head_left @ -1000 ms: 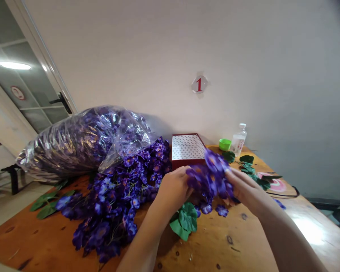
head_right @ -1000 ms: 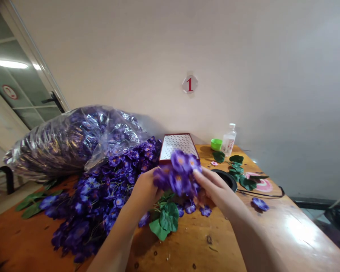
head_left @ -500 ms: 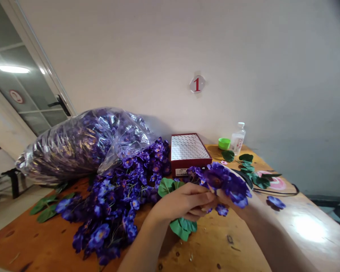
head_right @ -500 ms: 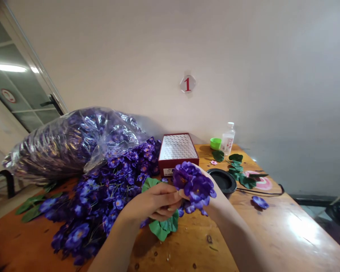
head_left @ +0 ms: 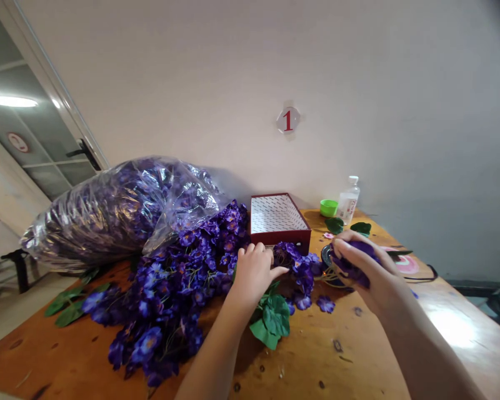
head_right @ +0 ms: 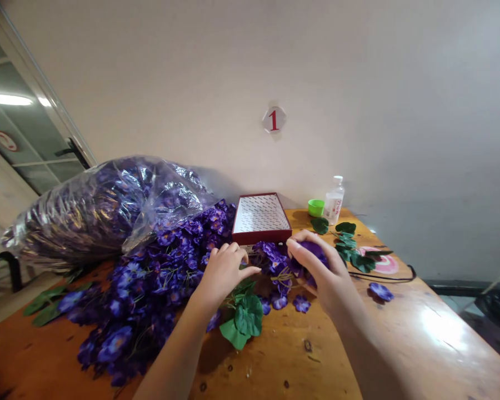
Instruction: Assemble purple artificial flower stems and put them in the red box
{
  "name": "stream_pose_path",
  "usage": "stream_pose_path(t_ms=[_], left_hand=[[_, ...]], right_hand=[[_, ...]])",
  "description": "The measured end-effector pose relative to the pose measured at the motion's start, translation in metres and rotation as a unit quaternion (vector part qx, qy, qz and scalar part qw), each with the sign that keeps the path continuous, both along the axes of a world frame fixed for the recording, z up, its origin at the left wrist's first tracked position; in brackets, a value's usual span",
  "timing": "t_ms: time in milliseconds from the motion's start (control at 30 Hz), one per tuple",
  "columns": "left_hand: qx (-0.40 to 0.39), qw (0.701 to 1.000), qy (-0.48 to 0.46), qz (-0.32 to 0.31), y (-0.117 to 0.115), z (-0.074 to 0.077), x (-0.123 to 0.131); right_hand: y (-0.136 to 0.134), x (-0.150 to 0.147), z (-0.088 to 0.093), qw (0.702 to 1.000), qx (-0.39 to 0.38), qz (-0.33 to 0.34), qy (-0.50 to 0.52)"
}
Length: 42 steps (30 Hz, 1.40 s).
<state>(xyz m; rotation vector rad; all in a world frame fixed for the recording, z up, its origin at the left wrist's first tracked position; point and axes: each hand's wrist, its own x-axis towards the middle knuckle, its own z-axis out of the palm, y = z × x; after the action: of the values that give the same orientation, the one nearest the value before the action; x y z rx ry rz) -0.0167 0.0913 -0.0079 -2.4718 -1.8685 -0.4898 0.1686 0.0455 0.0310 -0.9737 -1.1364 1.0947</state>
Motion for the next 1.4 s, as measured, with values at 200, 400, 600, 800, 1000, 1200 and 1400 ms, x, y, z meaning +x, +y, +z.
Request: stream_pose_path(t_ms=[200,400,600,800,1000,1200,1400], left_hand=[[-0.093,0.991,0.087,0.030,0.032,-0.034,0.007],[-0.102,0.994,0.035,0.035,0.030,-0.019,-0.009],[0.035,0.958,-0.285,-0.022,0.017,0.013,-0.029],[0.064,0.816,-0.575,-0.005,0.013,0.015,-0.028],[0.032,0.693,-0.719,-0.052,0.010,0.016,-0.023],[0.077,0.726,-0.682,-0.046,0.012,0.011,-0.019],[0.273,0.688,-0.672,-0.003,0.009,0.014,-0.026]], right_hand=[[-0.003,0.008,0.003,0.999,-0.003,-0.003,-0.038],[-0.004,0.019,0.010,0.978,0.030,0.102,-0.180],[0.009,0.018,-0.013,0.789,0.065,0.308,-0.528],[0.036,-0.007,-0.054,0.834,0.132,0.275,-0.460],[0.033,-0.030,-0.059,0.860,0.170,0.300,-0.377],[0.036,-0.036,-0.063,0.878,0.237,0.185,-0.373],[0.049,-0.032,-0.066,0.877,0.190,0.110,-0.428]])
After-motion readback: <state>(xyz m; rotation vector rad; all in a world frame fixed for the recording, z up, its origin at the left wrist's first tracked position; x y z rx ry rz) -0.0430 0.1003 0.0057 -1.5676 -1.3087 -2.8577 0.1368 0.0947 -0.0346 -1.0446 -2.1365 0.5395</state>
